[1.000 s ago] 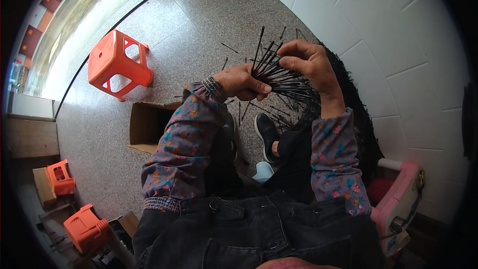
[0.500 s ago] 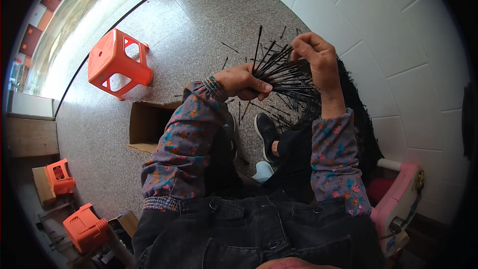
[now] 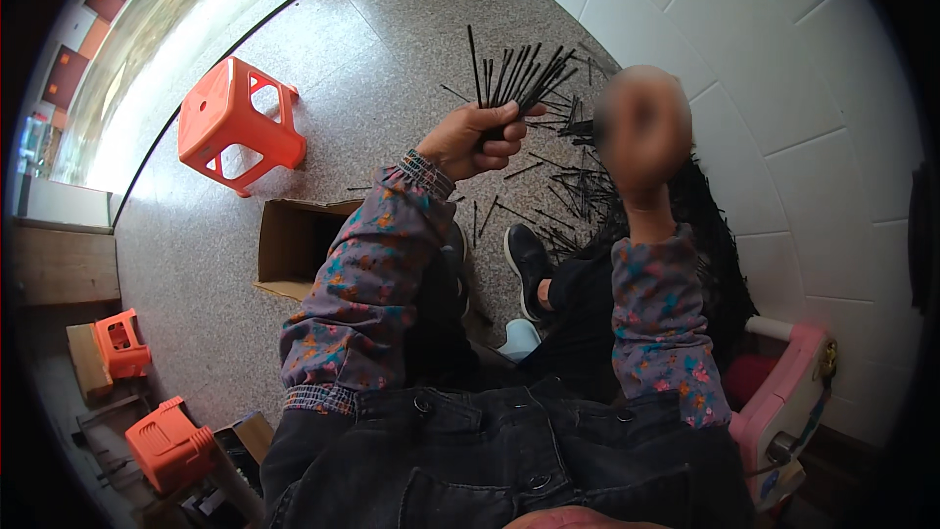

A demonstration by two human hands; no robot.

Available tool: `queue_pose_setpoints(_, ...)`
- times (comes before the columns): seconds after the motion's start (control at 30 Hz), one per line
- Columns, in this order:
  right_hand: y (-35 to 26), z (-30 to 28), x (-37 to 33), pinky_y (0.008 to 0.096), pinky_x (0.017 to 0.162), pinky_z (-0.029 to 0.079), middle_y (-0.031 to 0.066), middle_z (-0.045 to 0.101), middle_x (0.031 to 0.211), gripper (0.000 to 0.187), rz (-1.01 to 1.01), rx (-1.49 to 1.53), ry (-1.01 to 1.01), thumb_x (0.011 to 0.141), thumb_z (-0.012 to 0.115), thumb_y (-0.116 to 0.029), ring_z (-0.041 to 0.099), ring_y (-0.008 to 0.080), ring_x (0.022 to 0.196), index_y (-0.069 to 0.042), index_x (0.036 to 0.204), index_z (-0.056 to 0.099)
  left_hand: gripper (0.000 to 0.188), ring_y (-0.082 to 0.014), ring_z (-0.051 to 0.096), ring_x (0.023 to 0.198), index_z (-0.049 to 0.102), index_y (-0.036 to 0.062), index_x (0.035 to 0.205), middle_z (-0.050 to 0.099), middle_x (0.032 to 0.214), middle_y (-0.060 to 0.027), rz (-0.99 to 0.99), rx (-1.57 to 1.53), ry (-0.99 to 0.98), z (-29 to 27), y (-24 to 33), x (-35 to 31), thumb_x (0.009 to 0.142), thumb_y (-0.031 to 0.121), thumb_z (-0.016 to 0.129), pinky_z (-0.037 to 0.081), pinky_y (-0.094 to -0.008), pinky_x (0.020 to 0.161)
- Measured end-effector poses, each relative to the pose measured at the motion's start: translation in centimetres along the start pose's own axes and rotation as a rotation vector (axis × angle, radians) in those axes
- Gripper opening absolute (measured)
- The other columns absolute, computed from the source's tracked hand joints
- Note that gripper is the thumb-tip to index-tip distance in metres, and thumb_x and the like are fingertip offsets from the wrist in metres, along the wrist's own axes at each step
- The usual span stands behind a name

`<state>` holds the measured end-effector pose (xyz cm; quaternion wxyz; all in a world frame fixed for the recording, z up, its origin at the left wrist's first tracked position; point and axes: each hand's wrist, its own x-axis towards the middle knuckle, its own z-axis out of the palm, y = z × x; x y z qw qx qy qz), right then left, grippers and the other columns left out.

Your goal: Bundling and sorting black zip ties from a floor pile into a cardboard box.

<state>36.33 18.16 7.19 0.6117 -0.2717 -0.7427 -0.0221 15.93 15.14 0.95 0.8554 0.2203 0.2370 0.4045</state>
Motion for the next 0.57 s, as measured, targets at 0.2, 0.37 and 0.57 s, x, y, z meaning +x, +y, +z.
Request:
queue_pose_setpoints(0.2, -3.0, 3.2, -1.9, 0.0315, 0.055, 0.045, 0.0064, 0.054, 0.074, 0.017, -0.300, -0.008, -0.374, 0.068, 0.066, -0.001, 0.056, 0.0237, 0.063, -0.005, 0.079, 0.054, 0.032, -0.0074, 0.042, 0.058, 0.052, -0.0005, 0.109, 0.050, 0.077, -0.0002, 0.048, -0.131, -0.064, -1.7, -0.6, 0.5, 0.095, 0.027, 0.044, 0.033, -0.0199, 0.044)
queue_pose_setpoints(0.37, -3.6, 4.5, -3.4, 0.0332, 0.052, 0.043, 0.0051, 0.050, 0.072, 0.019, -0.299, 0.000, -0.521, 0.065, 0.067, -0.003, 0.054, 0.0229, 0.060, -0.005, 0.077, 0.052, 0.042, -0.0156, 0.056, 0.090, 0.041, -0.0026, 0.126, 0.056, 0.104, -0.0075, 0.117, -0.036, 0.040, -1.8, -0.9, 0.7, 0.097, 0.027, 0.039, 0.048, -0.0268, 0.077)
queue_pose_setpoints(0.57, -3.5, 4.6, -3.9, 0.0323, 0.053, 0.044, 0.0062, 0.049, 0.073, 0.017, -0.260, -0.086, -0.619, 0.066, 0.065, -0.006, 0.055, 0.0239, 0.065, -0.006, 0.077, 0.052, 0.047, -0.0190, 0.052, 0.108, 0.039, -0.0032, 0.129, 0.051, 0.120, -0.0109, 0.128, 0.013, 0.002, -1.3, -0.6, 0.3, 0.095, 0.028, 0.043, 0.042, -0.0306, 0.093)
